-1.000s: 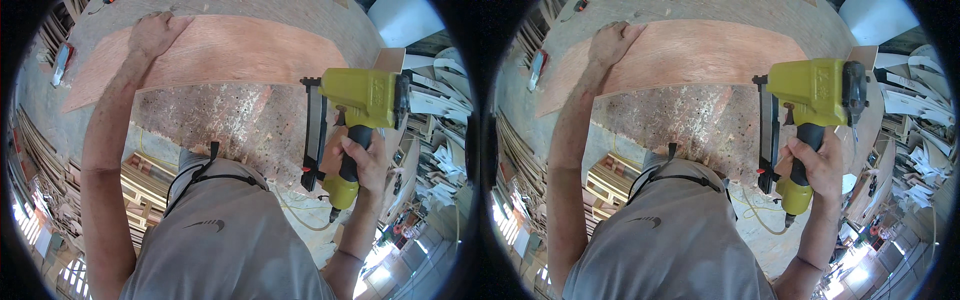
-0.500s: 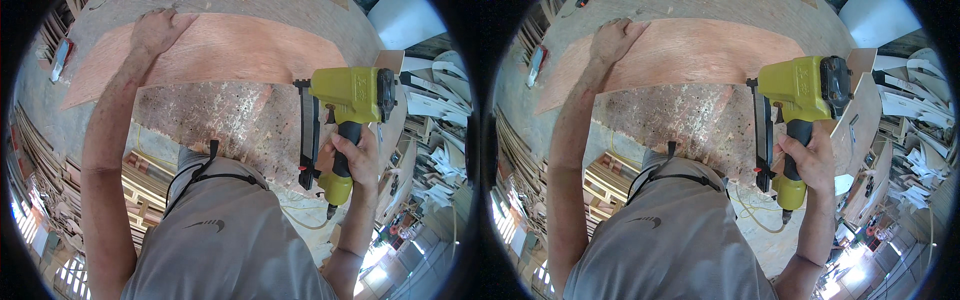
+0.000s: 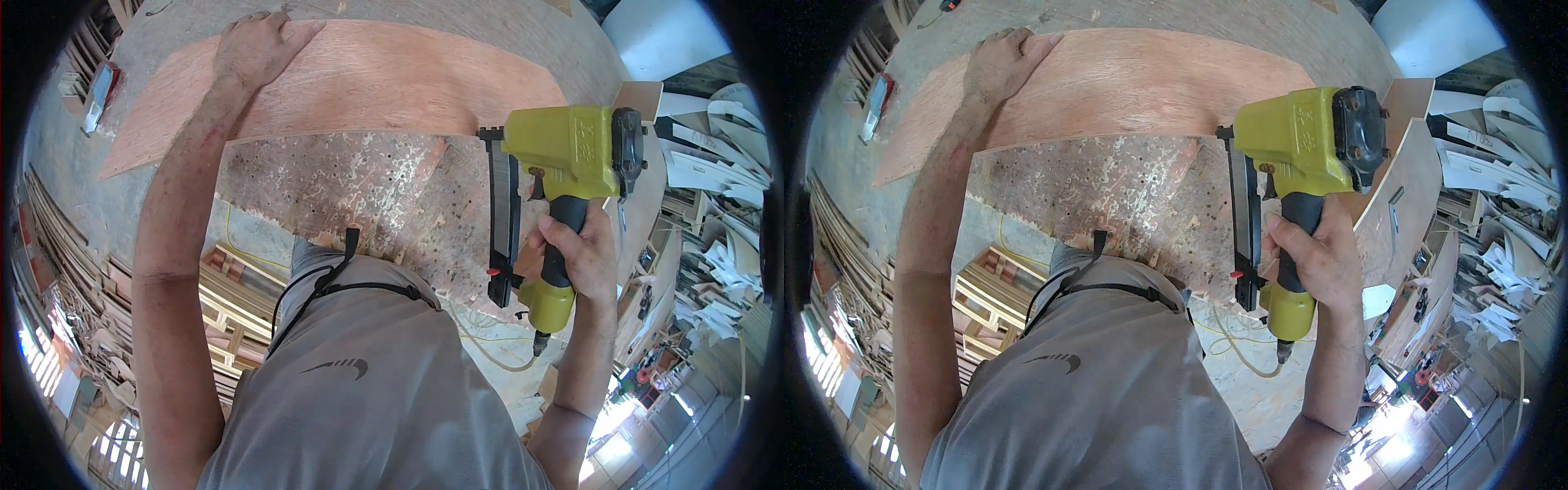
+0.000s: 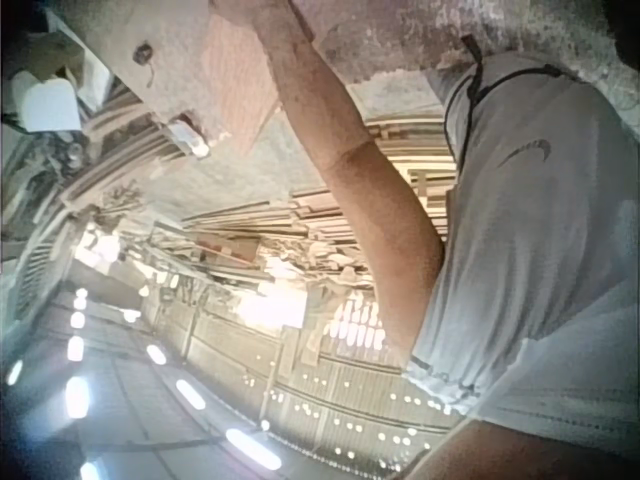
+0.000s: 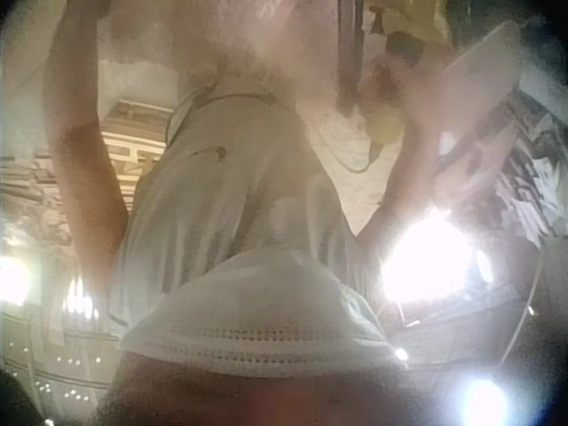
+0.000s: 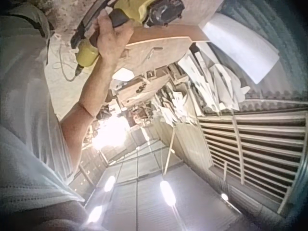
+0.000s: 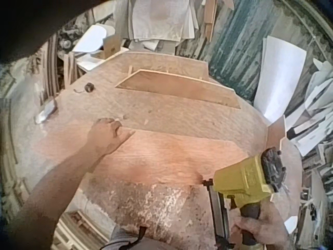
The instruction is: The person assembles a wooden structure on a workbench using a pneumatic nail gun and a hammer. They align and fasten curved wooden pieces, measure the components with a tape measure, and move the assembled unit to a nearby table saw.
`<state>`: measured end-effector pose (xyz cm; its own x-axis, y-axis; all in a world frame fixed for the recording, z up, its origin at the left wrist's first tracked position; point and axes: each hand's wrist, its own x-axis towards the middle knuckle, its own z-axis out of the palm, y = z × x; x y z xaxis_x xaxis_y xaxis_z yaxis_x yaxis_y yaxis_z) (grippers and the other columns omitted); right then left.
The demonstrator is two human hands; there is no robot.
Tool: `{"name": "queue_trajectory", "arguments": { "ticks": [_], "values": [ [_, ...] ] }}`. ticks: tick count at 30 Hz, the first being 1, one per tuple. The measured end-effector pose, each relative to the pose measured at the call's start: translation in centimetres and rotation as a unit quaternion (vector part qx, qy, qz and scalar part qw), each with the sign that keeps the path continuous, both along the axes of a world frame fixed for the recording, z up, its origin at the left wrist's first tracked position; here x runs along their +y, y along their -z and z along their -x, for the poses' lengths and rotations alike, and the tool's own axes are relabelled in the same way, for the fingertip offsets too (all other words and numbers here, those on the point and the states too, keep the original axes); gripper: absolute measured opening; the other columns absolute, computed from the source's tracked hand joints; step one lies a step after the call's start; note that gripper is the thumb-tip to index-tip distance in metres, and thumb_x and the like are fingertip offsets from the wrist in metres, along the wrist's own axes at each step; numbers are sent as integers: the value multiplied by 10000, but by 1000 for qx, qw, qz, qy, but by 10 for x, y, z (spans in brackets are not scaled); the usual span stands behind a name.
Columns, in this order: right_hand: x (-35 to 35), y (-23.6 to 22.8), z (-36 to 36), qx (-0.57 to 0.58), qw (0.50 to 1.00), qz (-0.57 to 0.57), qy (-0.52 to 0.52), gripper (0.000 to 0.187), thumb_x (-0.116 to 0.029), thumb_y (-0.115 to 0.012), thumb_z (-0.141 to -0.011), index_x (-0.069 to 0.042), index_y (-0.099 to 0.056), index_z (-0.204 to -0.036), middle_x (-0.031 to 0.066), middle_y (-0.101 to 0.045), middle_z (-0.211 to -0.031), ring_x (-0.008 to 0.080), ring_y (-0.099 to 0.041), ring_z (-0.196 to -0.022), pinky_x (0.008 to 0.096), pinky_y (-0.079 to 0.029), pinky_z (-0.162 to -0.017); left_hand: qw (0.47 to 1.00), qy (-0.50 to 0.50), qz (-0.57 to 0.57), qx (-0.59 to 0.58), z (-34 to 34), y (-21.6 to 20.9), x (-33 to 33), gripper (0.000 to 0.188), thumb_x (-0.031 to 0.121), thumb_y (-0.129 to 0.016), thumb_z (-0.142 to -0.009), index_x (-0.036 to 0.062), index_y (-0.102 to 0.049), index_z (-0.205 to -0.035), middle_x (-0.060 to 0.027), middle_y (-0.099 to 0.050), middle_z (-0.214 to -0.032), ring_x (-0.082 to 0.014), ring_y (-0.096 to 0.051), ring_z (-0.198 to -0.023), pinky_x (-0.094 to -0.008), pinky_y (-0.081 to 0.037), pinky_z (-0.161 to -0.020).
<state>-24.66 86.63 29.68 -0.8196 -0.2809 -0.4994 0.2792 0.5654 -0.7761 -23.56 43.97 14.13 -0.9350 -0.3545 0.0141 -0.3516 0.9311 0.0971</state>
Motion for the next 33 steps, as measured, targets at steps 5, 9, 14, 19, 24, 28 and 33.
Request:
{"name": "queue_trajectory", "arguments": {
  "ticks": [5,9,14,19,24,28,33],
  "values": [
    [0,-9,-3,35,999,1,-19,369,-61,-652,-862,30,-503,-1186,71,-609,-862,139,-622,-649,265,-508,-583,1000,3,5,10,1,2,0,733,680,-405,-911,45,-654,-1180,-158,-665,-1157,-309,-589,-1152,-468,-384,-1040],
    [-7,-13,-16,42,999,17,18,363,-68,-652,-870,33,-504,-1185,81,-619,-888,145,-640,-677,265,-526,-612,1000,8,8,6,-1,5,-2,731,682,-404,-910,50,-657,-1176,-153,-661,-1166,-312,-585,-1158,-466,-385,-1037],
    [-16,-9,-21,4,999,39,-2,379,-19,-654,-859,40,-492,-1197,73,-608,-902,139,-648,-715,255,-532,-633,998,16,19,65,-3,9,-2,687,647,-453,-908,24,-677,-1093,-176,-683,-1030,-344,-629,-1031,-463,-427,-981],
    [-25,-2,-24,-2,998,64,-17,377,-8,-673,-857,53,-487,-1179,53,-589,-862,120,-638,-708,243,-525,-622,1000,-1,5,3,-1,-1,1,732,690,-403,-905,55,-659,-1162,-168,-669,-1128,-325,-600,-1127,-468,-392,-1028],
    [-31,1,-27,-7,997,72,-20,386,-8,-673,-859,55,-480,-1186,57,-595,-842,121,-639,-696,243,-519,-599,997,20,10,78,-2,6,0,687,630,-473,-905,-2,-684,-1071,-196,-694,-983,-362,-644,-990,-458,-443,-969],
    [-33,4,-28,-2,997,70,-30,376,-18,-671,-863,53,-479,-1177,57,-595,-822,120,-640,-692,244,-521,-596,998,13,5,58,-3,2,2,689,629,-471,-905,-2,-682,-1083,-192,-692,-1012,-359,-635,-1015,-458,-438,-977],
    [-35,3,-31,-3,998,55,-30,350,-27,-655,-871,52,-489,-1169,60,-607,-820,113,-630,-672,239,-517,-593,998,5,16,63,-3,5,2,683,629,-468,-906,5,-680,-1085,-184,-688,-1035,-346,-625,-1039,-454,-431,-984]
  ]
}}
